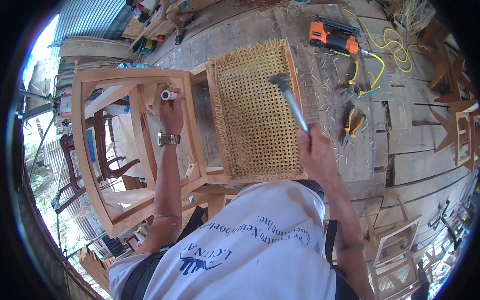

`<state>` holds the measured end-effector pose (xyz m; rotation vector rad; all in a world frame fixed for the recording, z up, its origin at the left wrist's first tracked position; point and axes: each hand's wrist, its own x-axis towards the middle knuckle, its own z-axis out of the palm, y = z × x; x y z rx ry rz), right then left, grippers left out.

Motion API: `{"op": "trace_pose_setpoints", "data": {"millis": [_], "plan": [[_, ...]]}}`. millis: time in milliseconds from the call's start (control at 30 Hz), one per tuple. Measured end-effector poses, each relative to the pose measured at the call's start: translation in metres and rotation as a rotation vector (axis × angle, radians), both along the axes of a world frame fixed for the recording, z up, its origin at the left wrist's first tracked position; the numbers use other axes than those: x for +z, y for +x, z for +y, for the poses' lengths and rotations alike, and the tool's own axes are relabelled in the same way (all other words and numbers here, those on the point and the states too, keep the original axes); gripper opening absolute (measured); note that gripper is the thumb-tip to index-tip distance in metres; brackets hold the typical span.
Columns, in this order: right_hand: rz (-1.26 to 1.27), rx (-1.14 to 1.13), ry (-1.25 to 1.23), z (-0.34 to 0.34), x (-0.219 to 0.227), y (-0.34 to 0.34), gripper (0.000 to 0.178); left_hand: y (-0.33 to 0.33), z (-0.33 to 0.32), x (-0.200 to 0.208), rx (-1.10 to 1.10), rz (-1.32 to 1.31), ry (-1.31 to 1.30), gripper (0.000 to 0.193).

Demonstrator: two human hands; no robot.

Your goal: Installing a woven cane seat onto a wooden chair frame using a staple gun and hammer.

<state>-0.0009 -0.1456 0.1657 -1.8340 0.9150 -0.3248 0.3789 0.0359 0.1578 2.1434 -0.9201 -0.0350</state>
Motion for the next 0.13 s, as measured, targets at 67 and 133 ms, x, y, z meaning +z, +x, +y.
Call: {"op": "trace_pose_setpoints", "data": {"millis": [67,133], "plan": [[-0.016,-0.005,-0.034,-0.0041,-0.0067,-0.0082,0.026,-0.0027,-0.0016,0.0041,-0.052,0.063,0.001,0.013],[0.001,-0.024,-0.084,-0.0081,-0.0126,-0.0061,0.03,-0.0072,-0.0019,0.0045,-0.103,0.129,0.001,0.014]]}}
